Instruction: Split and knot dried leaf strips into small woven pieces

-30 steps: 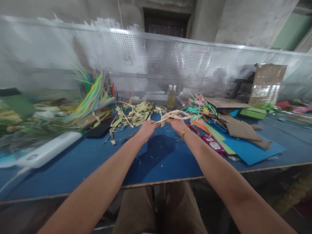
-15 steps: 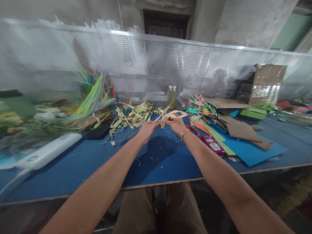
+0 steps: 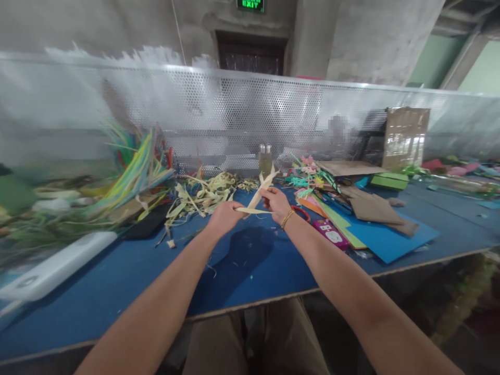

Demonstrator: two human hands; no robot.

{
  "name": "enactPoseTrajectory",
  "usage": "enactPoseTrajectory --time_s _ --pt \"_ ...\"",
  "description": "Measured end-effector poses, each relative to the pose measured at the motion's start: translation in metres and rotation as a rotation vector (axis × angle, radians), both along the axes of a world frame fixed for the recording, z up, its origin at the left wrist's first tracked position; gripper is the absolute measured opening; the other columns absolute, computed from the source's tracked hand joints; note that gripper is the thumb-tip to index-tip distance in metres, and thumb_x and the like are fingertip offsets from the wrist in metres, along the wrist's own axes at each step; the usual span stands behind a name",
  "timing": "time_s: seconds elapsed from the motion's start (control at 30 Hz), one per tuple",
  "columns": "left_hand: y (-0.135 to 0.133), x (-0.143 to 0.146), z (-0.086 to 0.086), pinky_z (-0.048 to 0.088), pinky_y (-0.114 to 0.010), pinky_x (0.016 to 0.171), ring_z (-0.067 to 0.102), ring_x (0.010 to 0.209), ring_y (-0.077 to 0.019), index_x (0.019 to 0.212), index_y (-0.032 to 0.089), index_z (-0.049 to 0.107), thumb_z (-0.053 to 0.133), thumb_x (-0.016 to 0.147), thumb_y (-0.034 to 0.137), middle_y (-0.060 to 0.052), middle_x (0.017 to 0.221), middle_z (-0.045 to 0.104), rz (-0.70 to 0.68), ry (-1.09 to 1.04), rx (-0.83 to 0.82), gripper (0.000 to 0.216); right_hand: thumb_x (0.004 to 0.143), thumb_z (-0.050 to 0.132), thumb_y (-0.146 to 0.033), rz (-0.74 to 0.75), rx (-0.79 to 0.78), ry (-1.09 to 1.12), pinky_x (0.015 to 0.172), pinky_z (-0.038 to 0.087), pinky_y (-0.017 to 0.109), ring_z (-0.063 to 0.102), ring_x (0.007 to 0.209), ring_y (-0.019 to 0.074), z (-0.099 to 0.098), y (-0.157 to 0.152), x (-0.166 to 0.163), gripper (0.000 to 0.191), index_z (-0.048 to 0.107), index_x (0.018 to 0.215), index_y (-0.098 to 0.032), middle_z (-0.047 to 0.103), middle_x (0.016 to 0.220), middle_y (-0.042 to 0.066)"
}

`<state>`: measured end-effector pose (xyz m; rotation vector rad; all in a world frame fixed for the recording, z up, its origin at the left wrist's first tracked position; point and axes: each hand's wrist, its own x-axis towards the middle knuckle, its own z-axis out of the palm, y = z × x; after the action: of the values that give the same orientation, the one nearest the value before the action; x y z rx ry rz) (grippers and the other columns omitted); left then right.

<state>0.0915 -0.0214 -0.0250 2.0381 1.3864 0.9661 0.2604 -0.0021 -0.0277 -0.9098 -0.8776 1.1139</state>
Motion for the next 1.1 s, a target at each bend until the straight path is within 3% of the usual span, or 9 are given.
enactPoseTrajectory --time_s 0.23,0.5,0.73,0.83,1.0,1.1 --pt "0.000 -0.005 0.006 0.032 -0.024 0.052 0.050 0.055 -0.0140 0.075 0.018 0.073 0.058 0.062 0.033 0.000 0.060 0.063 -0.050 0.133 0.030 0.025 0.059 0.069 -0.019 -0.097 0.019 0.211 0.040 0.033 0.018 0.043 0.043 0.0059 0.012 0.012 0.030 0.020 0.052 0.068 -0.018 0.050 0.049 -0.007" --pt "-0.005 -0.011 0.018 0.036 -0.024 0.054 0.055 0.061 -0.0158 0.081 0.022 0.075 0.054 0.062 0.024 -0.001 0.070 0.067 -0.100 0.176 0.135 0.028 0.066 0.068 -0.026 -0.194 0.129 0.159 0.040 0.037 0.018 0.044 0.042 0.0057 0.018 0.019 0.053 0.017 0.054 0.070 -0.018 0.049 0.048 -0.007" --pt "-0.012 -0.021 0.034 0.037 -0.025 0.063 0.059 0.077 -0.0195 0.084 0.026 0.075 0.054 0.071 0.028 -0.003 0.082 0.069 0.000 0.269 0.346 0.025 0.073 0.062 -0.038 -0.392 0.150 0.301 0.044 0.041 0.018 0.049 0.047 0.0063 0.026 0.019 0.070 0.021 0.052 0.074 -0.020 0.060 0.062 -0.003" --pt "-0.015 -0.022 0.037 0.038 -0.026 0.064 0.059 0.078 -0.0195 0.087 0.025 0.075 0.052 0.074 0.028 -0.004 0.083 0.069 0.035 0.257 0.433 0.026 0.066 0.068 -0.031 -0.222 0.097 0.241 0.040 0.035 0.017 0.046 0.045 0.0053 0.026 0.015 0.063 0.019 0.056 0.074 -0.018 0.058 0.059 -0.004" --pt "-0.014 -0.019 0.034 0.039 -0.026 0.066 0.059 0.077 -0.0186 0.086 0.023 0.074 0.052 0.075 0.030 -0.004 0.082 0.068 0.042 0.185 0.453 0.026 0.056 0.075 -0.024 0.333 0.235 -0.186 0.051 0.041 0.018 0.056 0.061 0.0085 0.026 -0.008 0.030 0.035 0.066 0.090 -0.019 0.065 0.076 -0.001" --pt "-0.010 -0.018 0.028 0.039 -0.025 0.065 0.059 0.075 -0.0180 0.085 0.021 0.074 0.052 0.074 0.029 -0.004 0.079 0.068 0.016 0.127 0.394 0.026 0.059 0.074 -0.029 0.454 0.304 -0.344 0.058 0.043 0.020 0.057 0.068 0.0106 0.027 -0.023 0.015 0.038 0.068 0.096 -0.021 0.067 0.085 0.001"
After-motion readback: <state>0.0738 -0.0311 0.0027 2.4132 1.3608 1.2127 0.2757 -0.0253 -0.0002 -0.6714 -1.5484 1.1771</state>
